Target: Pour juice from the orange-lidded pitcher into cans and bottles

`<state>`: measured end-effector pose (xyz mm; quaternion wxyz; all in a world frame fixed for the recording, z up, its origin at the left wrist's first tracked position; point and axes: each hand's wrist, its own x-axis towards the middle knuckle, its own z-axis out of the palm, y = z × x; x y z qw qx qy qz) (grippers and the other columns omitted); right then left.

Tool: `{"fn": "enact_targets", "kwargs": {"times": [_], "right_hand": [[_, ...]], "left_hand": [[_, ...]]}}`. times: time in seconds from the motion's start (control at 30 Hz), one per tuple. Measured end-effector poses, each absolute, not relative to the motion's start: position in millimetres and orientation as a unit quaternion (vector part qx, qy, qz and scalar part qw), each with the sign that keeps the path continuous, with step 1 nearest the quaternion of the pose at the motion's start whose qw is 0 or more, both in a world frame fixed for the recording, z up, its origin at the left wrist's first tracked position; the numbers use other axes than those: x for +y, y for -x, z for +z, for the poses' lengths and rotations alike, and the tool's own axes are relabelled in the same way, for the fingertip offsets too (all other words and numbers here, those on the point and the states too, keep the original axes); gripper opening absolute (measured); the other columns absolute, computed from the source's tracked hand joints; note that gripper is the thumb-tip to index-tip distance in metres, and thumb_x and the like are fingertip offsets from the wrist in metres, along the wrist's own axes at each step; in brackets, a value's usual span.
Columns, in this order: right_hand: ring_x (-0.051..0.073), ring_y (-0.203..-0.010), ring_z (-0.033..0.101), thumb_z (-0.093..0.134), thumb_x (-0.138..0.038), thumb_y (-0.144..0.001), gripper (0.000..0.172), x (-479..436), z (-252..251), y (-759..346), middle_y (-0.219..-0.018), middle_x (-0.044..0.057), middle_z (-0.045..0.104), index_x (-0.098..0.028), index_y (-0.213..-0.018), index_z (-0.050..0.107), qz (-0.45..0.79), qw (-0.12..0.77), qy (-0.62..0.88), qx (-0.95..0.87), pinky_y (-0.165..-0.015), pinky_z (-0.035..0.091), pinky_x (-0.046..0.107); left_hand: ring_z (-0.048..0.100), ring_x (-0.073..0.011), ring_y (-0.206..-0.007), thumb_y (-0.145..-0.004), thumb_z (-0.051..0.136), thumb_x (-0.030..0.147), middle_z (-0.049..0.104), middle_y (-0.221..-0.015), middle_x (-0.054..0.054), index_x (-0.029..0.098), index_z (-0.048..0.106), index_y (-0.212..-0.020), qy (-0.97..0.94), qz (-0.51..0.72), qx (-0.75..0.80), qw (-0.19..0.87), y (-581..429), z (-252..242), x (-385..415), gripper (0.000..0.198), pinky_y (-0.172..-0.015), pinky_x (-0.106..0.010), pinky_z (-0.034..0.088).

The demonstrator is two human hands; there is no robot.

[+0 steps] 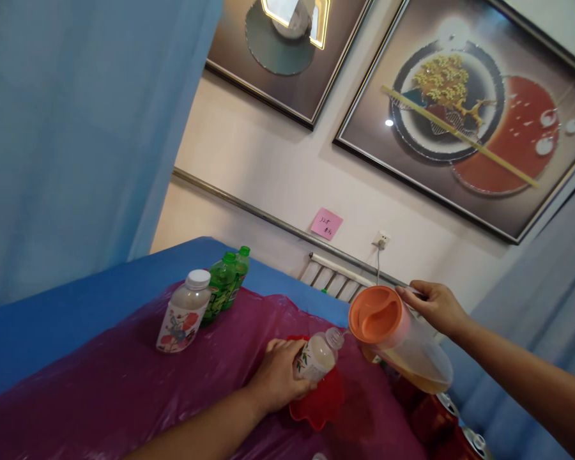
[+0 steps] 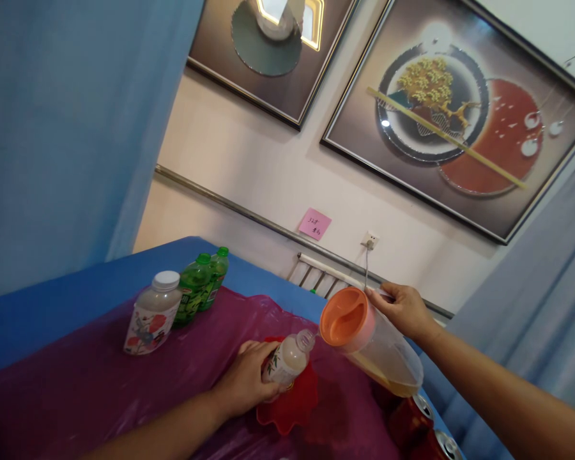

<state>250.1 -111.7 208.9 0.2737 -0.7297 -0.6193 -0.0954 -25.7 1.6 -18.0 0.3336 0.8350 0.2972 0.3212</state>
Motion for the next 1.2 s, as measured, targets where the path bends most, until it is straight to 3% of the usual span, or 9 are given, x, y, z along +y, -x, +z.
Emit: {"fn": "enact_targets", "kwargs": {"times": [0.5, 1.2], "right_hand": [[0.010, -0.054, 0.025, 0.060, -0.070, -0.077, 0.058, -109.7, 206.0, -251.9, -0.056, -0.006, 0.024, -0.024, -0.057, 0.030, -0.085, 0.282, 0.727, -0.621, -0.049, 0.020, 0.026], [0.010, -0.054, 0.026, 0.052, -0.073, -0.081, 0.057, -108.6, 203.4, -250.2, -0.057, -0.006, 0.024, -0.024, -0.058, 0.032, -0.091, 0.270, 0.730, -0.622, -0.049, 0.021, 0.026]], "left_hand": [[0.061, -0.0317, -0.116, -0.059, 0.088, 0.041, 0.073, -0.122, -0.003, 0.030, 0.064, -0.126, -0.834, 0.314, 0.299, 0.343, 26.7, -13.4, -0.7, 0.073, -0.109, -0.045, 0.033], [0.062, -0.0314, -0.115, -0.056, 0.089, 0.041, 0.073, -0.120, -0.001, 0.030, 0.065, -0.123, -0.837, 0.314, 0.296, 0.337, 26.3, -13.6, -0.7, 0.072, -0.107, -0.044, 0.035]]}}
